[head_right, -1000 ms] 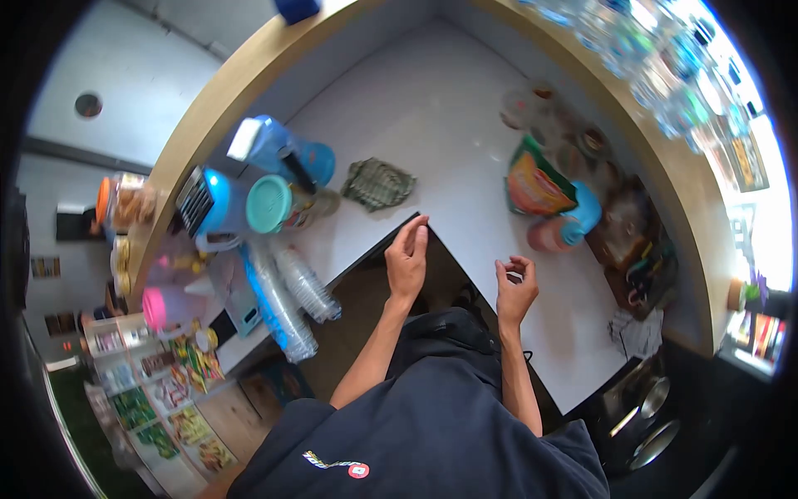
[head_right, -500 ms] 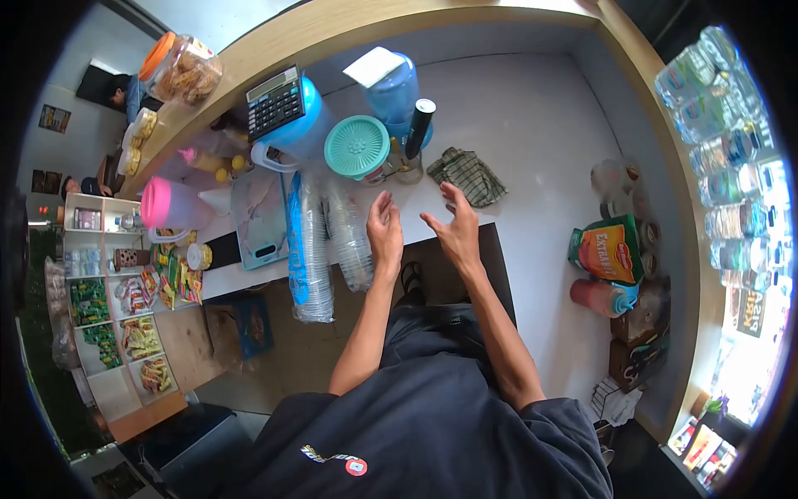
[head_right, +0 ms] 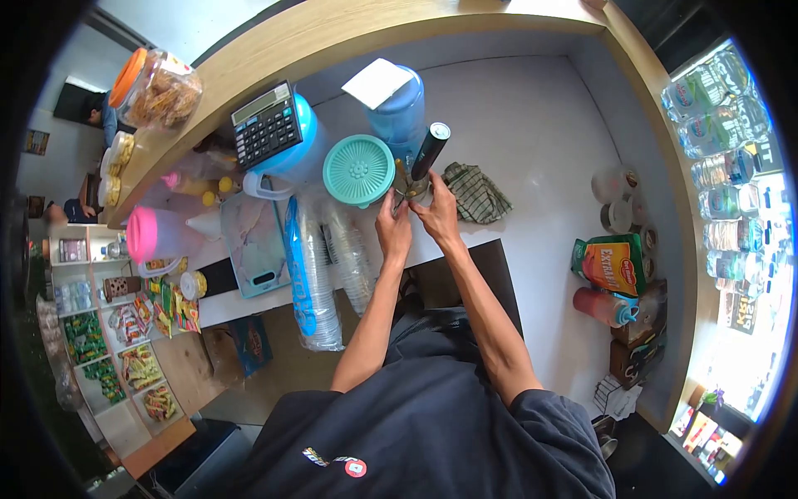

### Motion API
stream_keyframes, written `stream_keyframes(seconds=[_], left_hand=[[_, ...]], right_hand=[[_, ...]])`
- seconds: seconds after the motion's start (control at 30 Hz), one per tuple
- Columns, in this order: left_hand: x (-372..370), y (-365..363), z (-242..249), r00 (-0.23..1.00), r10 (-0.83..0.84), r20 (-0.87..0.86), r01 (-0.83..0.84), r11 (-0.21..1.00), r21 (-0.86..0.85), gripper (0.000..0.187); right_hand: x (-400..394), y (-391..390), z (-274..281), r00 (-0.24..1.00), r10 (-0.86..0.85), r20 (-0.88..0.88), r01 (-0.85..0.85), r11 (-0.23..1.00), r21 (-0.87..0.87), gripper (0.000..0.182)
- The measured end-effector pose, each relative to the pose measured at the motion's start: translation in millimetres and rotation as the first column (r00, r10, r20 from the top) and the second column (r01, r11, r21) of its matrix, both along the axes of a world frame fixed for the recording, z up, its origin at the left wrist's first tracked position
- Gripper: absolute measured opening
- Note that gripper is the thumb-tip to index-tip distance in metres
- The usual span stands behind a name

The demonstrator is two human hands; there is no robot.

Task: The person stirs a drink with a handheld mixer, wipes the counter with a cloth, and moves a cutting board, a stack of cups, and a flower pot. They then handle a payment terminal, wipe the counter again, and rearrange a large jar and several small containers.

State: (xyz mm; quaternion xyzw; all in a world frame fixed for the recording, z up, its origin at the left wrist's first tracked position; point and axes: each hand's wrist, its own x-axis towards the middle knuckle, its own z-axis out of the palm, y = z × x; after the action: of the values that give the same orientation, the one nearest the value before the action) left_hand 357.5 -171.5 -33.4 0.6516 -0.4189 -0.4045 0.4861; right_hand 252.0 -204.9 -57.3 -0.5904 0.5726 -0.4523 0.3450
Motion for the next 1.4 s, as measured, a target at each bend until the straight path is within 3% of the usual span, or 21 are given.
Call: stream_keyframes(seconds=[0.23,0.33,0.47,0.67,0.73,0.8,0.97,1.4], left_hand=[[3,-4,-20,0.991,-0.051,0.124,0.059,0.996,-0.062,0.054],[1,-2,-26,0.998,-0.047,-0.036,0.044,0.996,-0.077,0.054],[-4,0,-35,0.991,-0.060,-0.123,0.038,0.983,-0.179,0.054],[-9,12,-34,0.983,-0.183,0.013,0.181,0.959,-0.217,0.056],[-13,14,-18,0.962,-0.234,0.142,0.263,0.931,-0.253,0.056],[-21,20,0,0.945,-0.306,0.118,0.327,0.910,-0.256,0.058],[-45,28,34,0.832,-0.547,0.095,0.554,0.804,-0.218,0.066],[-168,110,102,0.507,-0.861,0.036,0.850,0.493,-0.183,0.073]], right_hand=[[-1,-5,-2,0.997,0.028,0.074,-0.029,1.000,0.011,0.074],[-6,-3,-6,0.997,0.032,0.073,-0.032,1.000,-0.002,0.075],[-7,5,-5,0.992,-0.010,0.125,0.019,0.997,-0.074,0.075],[-21,28,-13,0.972,-0.131,0.193,0.150,0.985,-0.085,0.078],[-29,39,3,0.970,-0.173,0.168,0.183,0.982,-0.045,0.080],[-39,51,19,0.970,-0.213,0.118,0.218,0.975,-0.034,0.083],[-73,81,32,0.930,-0.364,0.059,0.368,0.911,-0.187,0.081],[-179,237,104,0.761,-0.648,0.017,0.639,0.745,-0.192,0.080]])
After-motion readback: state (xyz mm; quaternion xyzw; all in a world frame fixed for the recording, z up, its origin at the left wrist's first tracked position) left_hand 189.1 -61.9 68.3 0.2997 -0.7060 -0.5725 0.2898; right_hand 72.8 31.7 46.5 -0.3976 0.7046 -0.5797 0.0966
